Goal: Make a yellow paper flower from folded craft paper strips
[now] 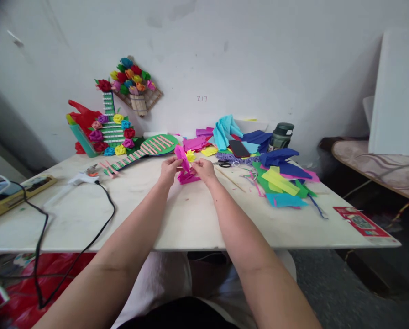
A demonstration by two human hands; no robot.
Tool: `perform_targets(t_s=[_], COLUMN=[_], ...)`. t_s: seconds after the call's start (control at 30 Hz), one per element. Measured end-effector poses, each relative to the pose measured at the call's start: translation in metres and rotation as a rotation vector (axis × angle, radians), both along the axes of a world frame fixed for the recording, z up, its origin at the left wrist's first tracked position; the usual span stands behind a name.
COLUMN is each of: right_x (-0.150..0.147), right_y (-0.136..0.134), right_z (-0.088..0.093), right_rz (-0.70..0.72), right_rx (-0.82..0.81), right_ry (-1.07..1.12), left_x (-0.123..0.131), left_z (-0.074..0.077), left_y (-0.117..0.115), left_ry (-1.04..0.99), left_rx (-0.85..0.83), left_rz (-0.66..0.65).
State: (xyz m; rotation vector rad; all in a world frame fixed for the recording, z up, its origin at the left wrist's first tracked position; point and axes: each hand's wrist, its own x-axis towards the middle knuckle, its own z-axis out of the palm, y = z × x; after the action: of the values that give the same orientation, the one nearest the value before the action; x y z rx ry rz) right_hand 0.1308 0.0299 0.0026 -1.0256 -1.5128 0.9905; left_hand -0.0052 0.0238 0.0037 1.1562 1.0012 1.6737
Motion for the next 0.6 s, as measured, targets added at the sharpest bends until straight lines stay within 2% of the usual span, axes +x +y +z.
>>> perform_targets(t_s=[0.1,0.17,0.27,0.37,0.47,0.6], right_x=[0.012,0.019,0.023,0.023,0.024,0.030], right_y=[0.005,0.007,0.006,0.005,0.006,0.009], right_z=[0.000,0.001,0.002,0.002,0.000,0.001], right_rz=[-0.149,-0.183,-0.066,0.036,0.066,0.161], right_rx=[0.176,0.255,0.359,0.453,0.417,0.181], right_ry=[-0.332,-0.573,-0.835,-0.978,-0.940,-0.548], left_x=[-0.008,-0.013,-0.016,-0.017,-0.018,-0.019], left_z=[-0.001,-0.002,-0.003,-0.002,-0.002,-0.003], left_y=[0.005,0.007,0.007,0.006,0.005,0.006], left_ry=[-0.067,-0.082,-0.070,-0.051,-0.046,-0.037], left_rx=[0.002,-0.016,-0.044,-0.046,-0.039,-0.061], left_rz=[0.078,0.122,0.164,0.185,0.202,0.226])
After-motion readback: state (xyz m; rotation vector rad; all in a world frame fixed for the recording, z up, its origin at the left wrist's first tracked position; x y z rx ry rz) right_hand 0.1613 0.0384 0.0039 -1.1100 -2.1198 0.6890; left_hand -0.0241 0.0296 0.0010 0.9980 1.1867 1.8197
